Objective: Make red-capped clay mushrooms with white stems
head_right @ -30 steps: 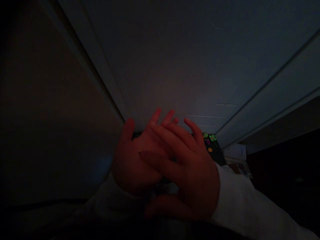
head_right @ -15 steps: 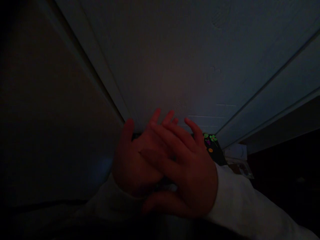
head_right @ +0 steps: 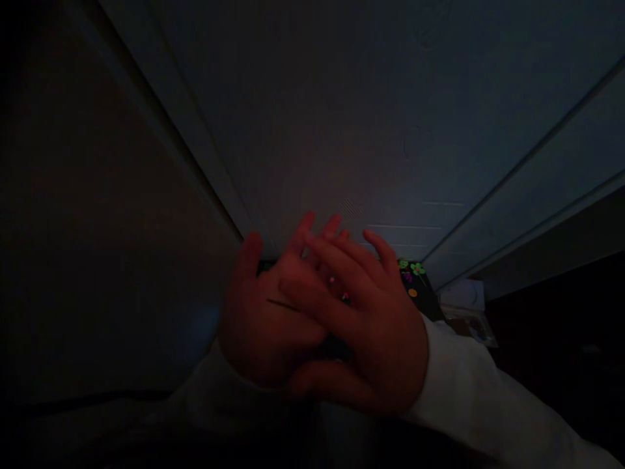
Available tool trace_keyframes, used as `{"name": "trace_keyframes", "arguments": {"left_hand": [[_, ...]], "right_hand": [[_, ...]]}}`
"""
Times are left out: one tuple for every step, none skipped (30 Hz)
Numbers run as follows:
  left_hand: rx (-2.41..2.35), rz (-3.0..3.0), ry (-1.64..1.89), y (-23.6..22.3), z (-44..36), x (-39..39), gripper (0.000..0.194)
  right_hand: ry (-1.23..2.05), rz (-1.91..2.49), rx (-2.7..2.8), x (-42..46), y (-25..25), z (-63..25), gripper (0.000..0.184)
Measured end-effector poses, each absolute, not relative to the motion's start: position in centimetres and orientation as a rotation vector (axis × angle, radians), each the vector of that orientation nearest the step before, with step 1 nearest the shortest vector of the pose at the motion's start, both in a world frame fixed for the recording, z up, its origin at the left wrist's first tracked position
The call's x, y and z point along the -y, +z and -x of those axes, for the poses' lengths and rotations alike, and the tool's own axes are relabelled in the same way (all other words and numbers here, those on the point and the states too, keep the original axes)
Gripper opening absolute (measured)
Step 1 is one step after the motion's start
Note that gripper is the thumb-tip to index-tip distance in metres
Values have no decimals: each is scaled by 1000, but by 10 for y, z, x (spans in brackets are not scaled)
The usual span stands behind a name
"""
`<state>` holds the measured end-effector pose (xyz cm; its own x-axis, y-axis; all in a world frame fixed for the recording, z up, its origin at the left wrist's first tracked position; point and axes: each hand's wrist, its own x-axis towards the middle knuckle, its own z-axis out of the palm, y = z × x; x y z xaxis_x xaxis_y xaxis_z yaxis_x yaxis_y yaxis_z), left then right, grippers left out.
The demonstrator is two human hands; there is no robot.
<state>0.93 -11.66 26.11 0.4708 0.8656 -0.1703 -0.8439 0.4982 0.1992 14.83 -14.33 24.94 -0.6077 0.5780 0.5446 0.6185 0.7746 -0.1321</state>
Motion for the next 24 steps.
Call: {"name": "trace_keyframes", "arguments": {"left_hand": [[-255, -94, 1049, 260, -10, 117, 61], [-248, -99, 1054, 258, -10, 117, 61], [-243, -104, 1061, 257, -10, 117, 62], [-238, -110, 1068, 256, -11, 117, 63], [-236, -117, 1073, 256, -11, 116, 63], [-236, -122, 1076, 255, -11, 116, 63], [-238, -124, 1076, 255, -12, 115, 63], [-240, -123, 1075, 256, -12, 114, 63], [-244, -119, 1073, 256, -12, 113, 63], [-249, -115, 1071, 257, -12, 113, 63], [-254, -112, 1068, 258, -12, 112, 63], [-258, -111, 1067, 258, -12, 112, 62], [-259, -111, 1065, 259, -12, 112, 62], [-259, -110, 1065, 260, -12, 112, 62], [-259, -108, 1066, 260, -13, 112, 62], [-261, -104, 1070, 261, -13, 112, 62], [-263, -100, 1073, 261, -13, 112, 62], [-268, -95, 1076, 261, -13, 112, 62], [-272, -92, 1079, 261, -14, 112, 61], [-272, -92, 1082, 260, -14, 112, 61], [-268, -95, 1082, 259, -14, 112, 61], [-264, -98, 1083, 259, -14, 112, 62], [-259, -102, 1083, 258, -14, 112, 62], [-259, -100, 1083, 257, -14, 112, 61]], "right_hand": [[-72, 899, 2394, 144, 249, -150, 62], [-53, 904, 2402, 144, 249, -152, 62], [-41, 908, 2411, 144, 249, -153, 61], [-37, 908, 2420, 145, 249, -155, 60], [-38, 903, 2426, 145, 249, -155, 59], [-42, 892, 2429, 145, 249, -156, 59], [-51, 878, 2428, 145, 249, -155, 58], [-61, 862, 2426, 144, 249, -155, 58], [-69, 846, 2424, 144, 249, -155, 58], [-71, 834, 2423, 144, 249, -154, 58], [-75, 828, 2424, 144, 248, -154, 58], [-82, 828, 2427, 144, 248, -154, 58], [-89, 832, 2427, 143, 248, -154, 59], [-96, 835, 2428, 143, 248, -154, 60], [-102, 839, 2429, 143, 248, -154, 60], [-106, 840, 2429, 143, 248, -154, 60], [-106, 836, 2428, 142, 247, -154, 60], [-105, 829, 2428, 142, 247, -155, 60], [-108, 821, 2426, 142, 247, -155, 60], [-113, 818, 2423, 142, 246, -155, 59], [-119, 822, 2419, 142, 246, -155, 59], [-124, 830, 2416, 142, 246, -155, 59], [-127, 843, 2412, 142, 246, -155, 60], [-132, 856, 2408, 142, 246, -155, 61]]}}
